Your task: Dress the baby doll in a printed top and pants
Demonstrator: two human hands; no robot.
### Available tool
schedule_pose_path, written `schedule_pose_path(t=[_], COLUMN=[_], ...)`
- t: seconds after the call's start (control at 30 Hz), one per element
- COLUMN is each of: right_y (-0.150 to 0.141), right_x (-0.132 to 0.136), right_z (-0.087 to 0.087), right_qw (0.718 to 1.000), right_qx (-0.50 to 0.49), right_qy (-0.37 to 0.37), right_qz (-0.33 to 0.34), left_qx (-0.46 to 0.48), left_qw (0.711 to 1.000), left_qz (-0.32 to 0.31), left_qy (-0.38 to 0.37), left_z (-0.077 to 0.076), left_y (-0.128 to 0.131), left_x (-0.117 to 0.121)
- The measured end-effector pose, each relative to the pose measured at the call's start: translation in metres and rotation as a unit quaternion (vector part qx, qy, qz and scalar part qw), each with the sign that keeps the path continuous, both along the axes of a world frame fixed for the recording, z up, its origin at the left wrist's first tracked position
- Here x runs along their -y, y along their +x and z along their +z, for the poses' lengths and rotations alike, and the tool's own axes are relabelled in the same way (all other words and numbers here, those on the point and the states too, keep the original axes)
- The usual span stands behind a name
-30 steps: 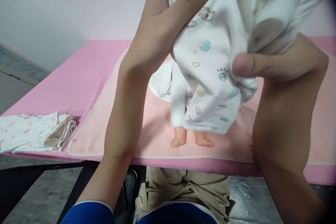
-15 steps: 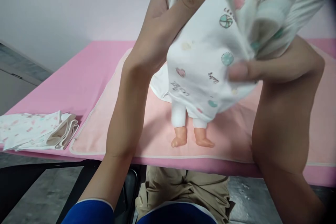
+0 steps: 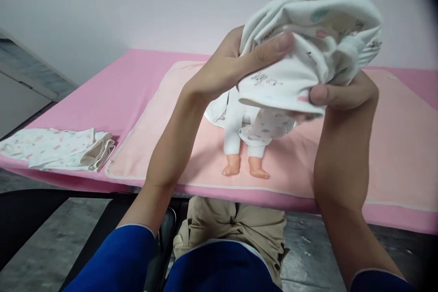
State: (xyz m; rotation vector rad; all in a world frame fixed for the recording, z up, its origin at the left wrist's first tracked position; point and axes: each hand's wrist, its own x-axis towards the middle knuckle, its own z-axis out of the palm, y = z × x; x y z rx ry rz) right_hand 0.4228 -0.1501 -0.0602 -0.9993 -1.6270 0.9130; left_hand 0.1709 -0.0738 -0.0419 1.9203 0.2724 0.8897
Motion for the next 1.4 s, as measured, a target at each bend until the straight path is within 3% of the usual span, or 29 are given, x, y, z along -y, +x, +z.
schedule_pose_path(t=[0.1, 0.2, 0.37, 0.43, 0.6, 0.7, 0.8, 0.9, 1.0, 1.1, 1.2, 1.27, 1.4], right_y=[-0.007, -0.019, -0.039, -0.049, -0.084, -0.1, -0.109, -0.114, -0.121, -0.129, -0.133, -0.13, -0.114], right_x=[0.007, 0.024, 0.074, 0.098, 0.142, 0.147, 0.139, 0.126, 0.114, 0.107, 0.105, 0.106, 0.104], right_z=[-0.005, -0.01, -0.034, -0.049, -0.083, -0.099, -0.113, -0.122, -0.126, -0.128, -0.13, -0.132, -0.134], right_qw=[0.995, 0.994, 0.983, 0.984, 0.974, 0.954, 0.933, 0.904, 0.87, 0.841, 0.821, 0.835, 0.919], right_qx=[-0.046, -0.038, 0.007, 0.065, 0.195, 0.255, 0.31, 0.379, 0.45, 0.508, 0.542, 0.525, 0.384], right_qy=[0.043, -0.003, -0.076, -0.095, -0.098, -0.114, -0.136, -0.141, -0.142, -0.145, -0.15, -0.146, -0.091], right_qz=[0.074, 0.099, 0.167, 0.135, -0.055, -0.104, -0.119, -0.138, -0.145, -0.119, -0.094, -0.072, -0.02], left_qx=[-0.035, -0.08, -0.089, -0.075, -0.104, -0.136, -0.193, -0.274, -0.349, -0.385, -0.381, -0.354, -0.211], left_qw=[0.997, 0.983, 0.986, 0.987, 0.983, 0.972, 0.961, 0.939, 0.907, 0.892, 0.901, 0.916, 0.967], left_qz=[-0.071, -0.162, -0.111, -0.085, 0.014, 0.08, 0.127, 0.187, 0.237, 0.231, 0.208, 0.187, 0.137], left_qy=[0.006, 0.017, -0.084, -0.113, -0.153, -0.175, -0.155, -0.087, 0.001, 0.04, 0.026, 0.005, -0.046], left_z=[-0.002, -0.011, -0.052, -0.077, -0.137, -0.165, -0.183, -0.19, -0.187, -0.184, -0.186, -0.189, -0.195], left_y=[-0.012, -0.031, -0.066, -0.08, -0.104, -0.109, -0.109, -0.106, -0.102, -0.097, -0.096, -0.096, -0.099], left_x=[-0.002, 0.003, 0.044, 0.067, 0.126, 0.148, 0.152, 0.148, 0.146, 0.143, 0.132, 0.122, 0.101])
